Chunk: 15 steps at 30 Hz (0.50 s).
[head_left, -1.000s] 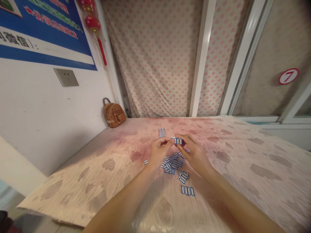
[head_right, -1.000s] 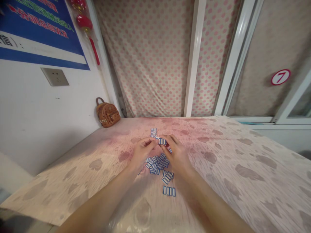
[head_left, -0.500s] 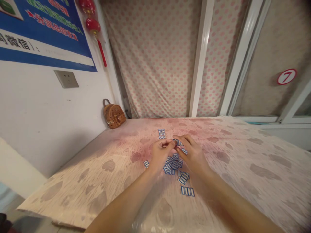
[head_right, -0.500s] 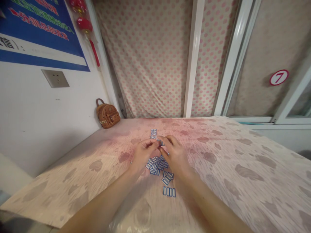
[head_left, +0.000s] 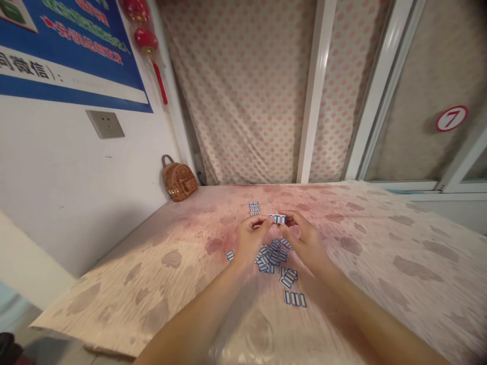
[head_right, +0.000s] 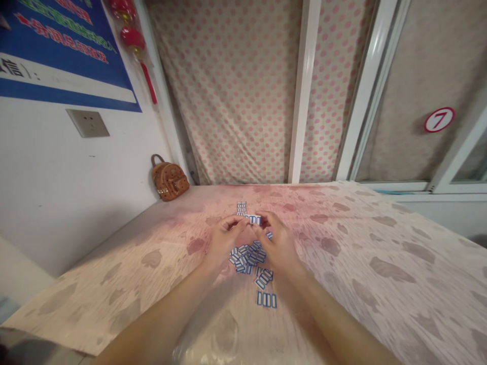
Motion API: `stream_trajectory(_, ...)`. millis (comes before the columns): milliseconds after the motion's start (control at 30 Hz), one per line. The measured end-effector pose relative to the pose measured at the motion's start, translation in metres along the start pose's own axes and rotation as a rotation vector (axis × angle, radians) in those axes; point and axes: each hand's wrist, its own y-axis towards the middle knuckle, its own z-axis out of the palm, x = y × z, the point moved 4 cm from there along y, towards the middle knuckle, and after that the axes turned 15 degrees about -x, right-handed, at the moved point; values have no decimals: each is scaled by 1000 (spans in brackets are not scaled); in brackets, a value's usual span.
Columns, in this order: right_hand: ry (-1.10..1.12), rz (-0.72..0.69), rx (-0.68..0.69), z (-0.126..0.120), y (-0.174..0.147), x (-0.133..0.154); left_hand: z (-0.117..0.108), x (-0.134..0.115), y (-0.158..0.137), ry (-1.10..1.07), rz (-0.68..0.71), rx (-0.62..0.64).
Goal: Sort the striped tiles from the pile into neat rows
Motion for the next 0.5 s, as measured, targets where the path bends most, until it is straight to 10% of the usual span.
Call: stream_trajectory(500, 234, 275, 14, 6, 2, -18, -2, 8, 4, 105, -13, -9)
